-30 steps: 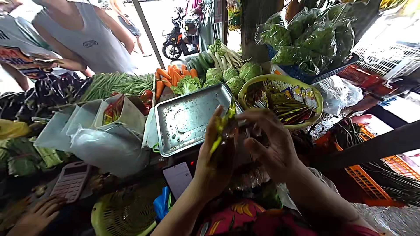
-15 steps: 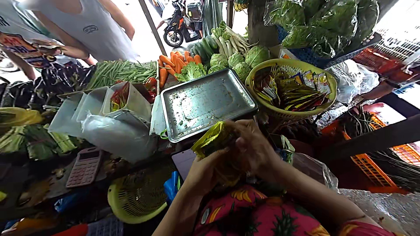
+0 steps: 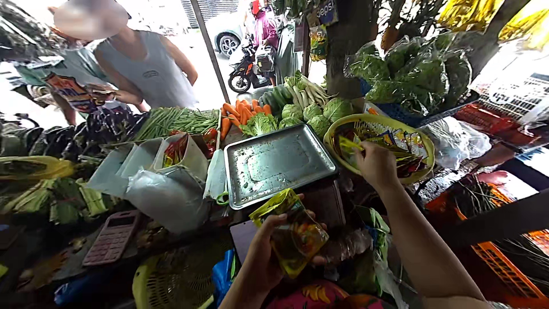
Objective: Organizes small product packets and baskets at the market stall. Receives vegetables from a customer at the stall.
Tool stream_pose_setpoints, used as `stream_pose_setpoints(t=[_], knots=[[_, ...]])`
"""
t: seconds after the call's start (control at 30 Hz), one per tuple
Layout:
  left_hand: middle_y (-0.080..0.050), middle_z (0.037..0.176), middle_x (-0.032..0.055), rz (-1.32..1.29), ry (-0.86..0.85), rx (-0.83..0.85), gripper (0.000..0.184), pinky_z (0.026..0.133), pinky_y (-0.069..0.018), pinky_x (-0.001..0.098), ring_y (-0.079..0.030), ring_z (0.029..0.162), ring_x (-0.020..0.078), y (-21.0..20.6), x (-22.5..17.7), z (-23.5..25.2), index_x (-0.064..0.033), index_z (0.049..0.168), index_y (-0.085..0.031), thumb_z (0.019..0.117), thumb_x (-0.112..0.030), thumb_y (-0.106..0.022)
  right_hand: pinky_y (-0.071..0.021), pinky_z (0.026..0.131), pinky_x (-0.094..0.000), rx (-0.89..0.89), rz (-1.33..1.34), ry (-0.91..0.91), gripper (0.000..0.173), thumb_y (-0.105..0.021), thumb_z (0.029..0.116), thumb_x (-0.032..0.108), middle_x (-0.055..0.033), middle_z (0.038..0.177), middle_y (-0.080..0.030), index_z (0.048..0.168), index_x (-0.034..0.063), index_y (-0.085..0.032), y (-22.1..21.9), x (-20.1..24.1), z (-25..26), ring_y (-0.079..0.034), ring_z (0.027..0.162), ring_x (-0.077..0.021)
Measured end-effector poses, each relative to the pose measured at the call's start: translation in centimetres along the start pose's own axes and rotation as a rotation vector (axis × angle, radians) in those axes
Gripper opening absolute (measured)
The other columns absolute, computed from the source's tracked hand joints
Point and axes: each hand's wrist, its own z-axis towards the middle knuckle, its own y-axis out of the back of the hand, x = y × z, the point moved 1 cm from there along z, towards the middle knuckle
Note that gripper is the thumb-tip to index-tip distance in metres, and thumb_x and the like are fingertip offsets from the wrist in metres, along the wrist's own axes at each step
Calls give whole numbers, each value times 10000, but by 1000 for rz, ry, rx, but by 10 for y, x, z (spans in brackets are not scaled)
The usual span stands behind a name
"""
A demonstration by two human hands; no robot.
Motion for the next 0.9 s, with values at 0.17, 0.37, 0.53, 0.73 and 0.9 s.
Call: stream_pose_setpoints(t=[0.17,0.37,0.53,0.73,0.9], knots=[[-659,1288,208,153,-182,-27,639,784,-640,501,-707,1087,355,2,-4,0,-79,1469,-512,885,-214,-733,-564,662,-552,-406,194,176,321,-545,1065,237,-231,888,-700,1153,-46,-668,51,27,-16,-690,722,-359],[-711,1231,43,743,-652,-101,690,926,-613,339,-702,1095,153,-8,5,1,-27,1364,-562,769,-156,-888,-554,612,-173,-305,659,513,317,-636,995,186,-60,947,-723,1265,25,-675,64,84,-76,-630,696,6],[-697,1175,-133,941,-732,-38,538,958,-561,211,-651,1079,-29,-2,9,-17,-119,1322,-581,835,-82,-808,-536,626,-124,91,925,635,254,-601,998,116,-22,904,-707,1211,-4,-671,20,128,-112,-609,702,31],[-766,979,-36,665,-680,-273,205,858,-612,282,-726,910,69,31,-4,-44,-145,1058,-744,881,-44,-734,-604,887,-259,176,1003,717,435,-605,1042,258,-96,1199,-698,1349,-43,-536,0,141,-113,-692,1048,-97],[-772,996,25,512,-798,-297,227,862,-623,337,-739,924,118,48,-18,-71,-120,1072,-757,848,-87,-775,-586,859,-224,374,874,459,508,-669,988,367,-50,1219,-690,1368,37,-599,-22,148,-127,-680,1004,-58]])
